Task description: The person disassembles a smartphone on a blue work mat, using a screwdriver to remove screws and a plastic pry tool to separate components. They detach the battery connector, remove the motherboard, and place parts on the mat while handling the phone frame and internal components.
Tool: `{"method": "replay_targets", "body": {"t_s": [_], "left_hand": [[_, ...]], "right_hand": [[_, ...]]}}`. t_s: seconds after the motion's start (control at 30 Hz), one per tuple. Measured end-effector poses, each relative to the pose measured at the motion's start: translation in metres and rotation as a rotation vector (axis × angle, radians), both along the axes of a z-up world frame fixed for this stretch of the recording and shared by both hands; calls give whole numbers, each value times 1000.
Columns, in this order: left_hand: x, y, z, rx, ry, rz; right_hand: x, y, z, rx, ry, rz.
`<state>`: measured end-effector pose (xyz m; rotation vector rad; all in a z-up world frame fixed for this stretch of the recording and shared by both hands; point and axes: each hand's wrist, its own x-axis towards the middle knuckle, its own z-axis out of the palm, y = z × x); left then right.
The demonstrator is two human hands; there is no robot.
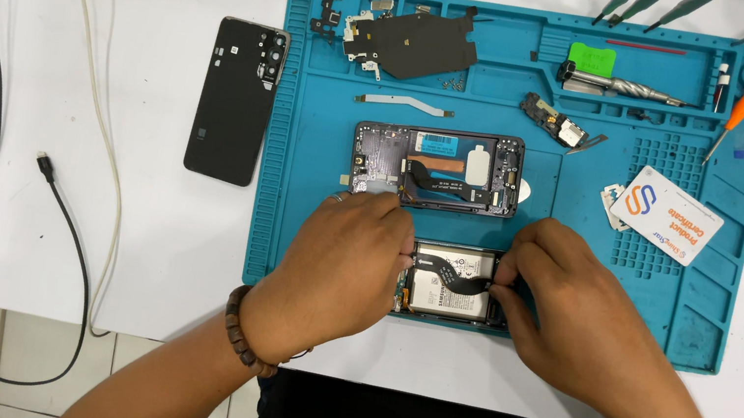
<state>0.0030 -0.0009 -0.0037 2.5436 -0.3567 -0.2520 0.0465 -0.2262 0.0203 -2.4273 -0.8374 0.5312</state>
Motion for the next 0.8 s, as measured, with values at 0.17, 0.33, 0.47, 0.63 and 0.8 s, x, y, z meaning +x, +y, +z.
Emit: {"method": "replay_targets", "body": {"t_s": [0.17,0.33,0.47,0.63,0.8], "left_hand": [[-2,1,-2,-12,2,10],[-2,1,-4,-40,23,22],[-2,1,-6,-19,12,4],[-1,1,-5,-26,50,15],[-1,1,-5,-40,83,23]], "right_hand": [[-3,-4,-5,36,-49,19],[-7,-4,-9,100,-144,40],[-8,-4,-10,143,-143,37],[-7,-5,-11,181,-150,54],[-6,-5,-11,185,-140,53]]}}
